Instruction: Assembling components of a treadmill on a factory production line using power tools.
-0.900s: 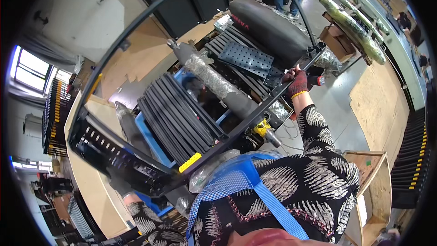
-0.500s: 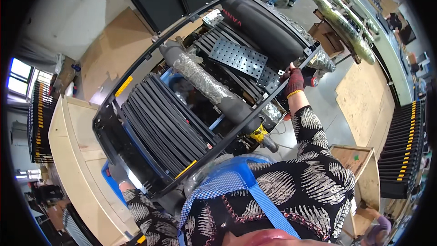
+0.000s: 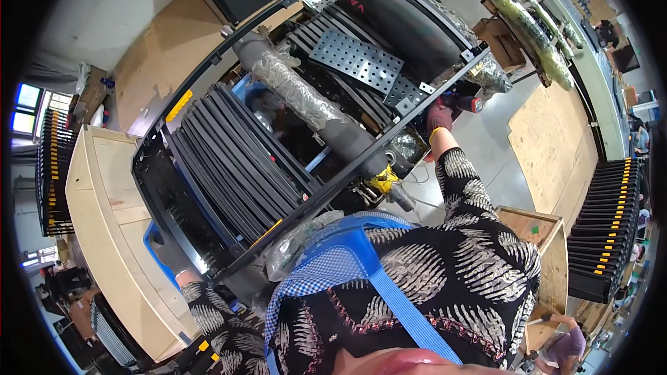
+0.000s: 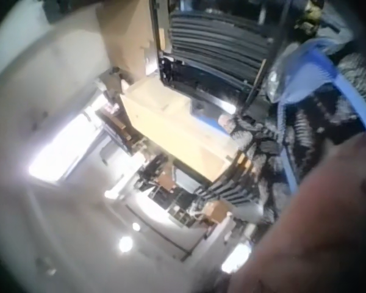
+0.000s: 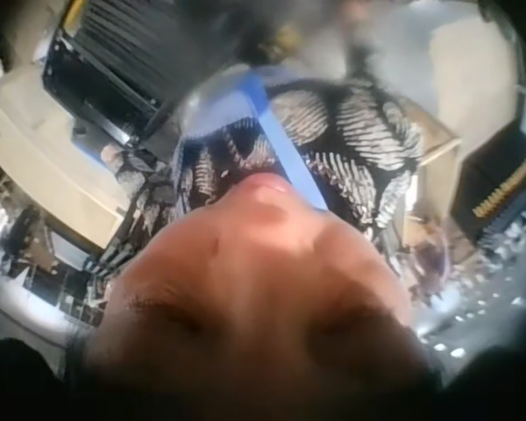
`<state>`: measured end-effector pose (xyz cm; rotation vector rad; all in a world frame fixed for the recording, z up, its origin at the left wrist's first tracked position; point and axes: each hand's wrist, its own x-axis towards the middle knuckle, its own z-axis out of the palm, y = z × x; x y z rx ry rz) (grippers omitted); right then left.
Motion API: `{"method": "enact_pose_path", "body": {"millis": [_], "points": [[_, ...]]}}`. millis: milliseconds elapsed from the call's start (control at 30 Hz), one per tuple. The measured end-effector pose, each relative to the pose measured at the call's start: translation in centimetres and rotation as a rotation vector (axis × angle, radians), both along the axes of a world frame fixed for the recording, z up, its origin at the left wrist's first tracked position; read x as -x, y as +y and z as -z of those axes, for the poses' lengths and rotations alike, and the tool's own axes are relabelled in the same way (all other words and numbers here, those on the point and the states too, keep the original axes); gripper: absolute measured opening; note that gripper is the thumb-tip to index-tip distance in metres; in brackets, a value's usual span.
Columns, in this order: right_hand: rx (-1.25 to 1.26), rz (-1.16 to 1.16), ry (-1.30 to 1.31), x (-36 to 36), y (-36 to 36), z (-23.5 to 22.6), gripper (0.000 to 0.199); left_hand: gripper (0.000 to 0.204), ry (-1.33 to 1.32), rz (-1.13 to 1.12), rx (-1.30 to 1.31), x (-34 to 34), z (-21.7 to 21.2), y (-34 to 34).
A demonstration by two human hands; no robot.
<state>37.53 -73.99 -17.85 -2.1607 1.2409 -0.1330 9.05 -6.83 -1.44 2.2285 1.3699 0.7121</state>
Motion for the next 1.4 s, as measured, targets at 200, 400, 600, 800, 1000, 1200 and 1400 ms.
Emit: {"method": "enact_pose_path", "body": {"millis": [200,400,600,800,1000,1200,1400], "points": [[0.127,-0.823,0.342,-1.9,-0.9,2.9,0.031,0.038,-0.222,0.015,-0.173,4.9,1.5,-1.1],[0.532,-1.037,-0.068,-2.1,-6.8,1.8,0.024,0.036,-0.400,0.225,-0.087,4.7,-1.1,-7.5],[-1.114,-0.438,-0.542,6.0,-2.7,-13.8,0.027,0.030,-0.438,0.286,0.094,7.0,-1.7,-15.7],[-1.204,-0.918,-0.644,13.3,2.8,-20.6,0.033,0.028,-0.331,0.776,0.499,7.6,-2.6,-23.4],[-1.877,-1.010,-0.323,20.3,14.6,-24.4,0.042,0.049,-0.566,1.124,1.166,8.2,-3.0,-28.5],[-1.818,-1.236,-0.058,25.5,22.5,-21.5,0.043,0.052,-0.821,0.960,1.356,12.4,-2.5,-27.3],[-0.440,-1.789,-0.653,27.3,25.8,-19.9,0.029,0.042,-0.608,0.717,1.018,16.2,-5.5,-26.7]]}}
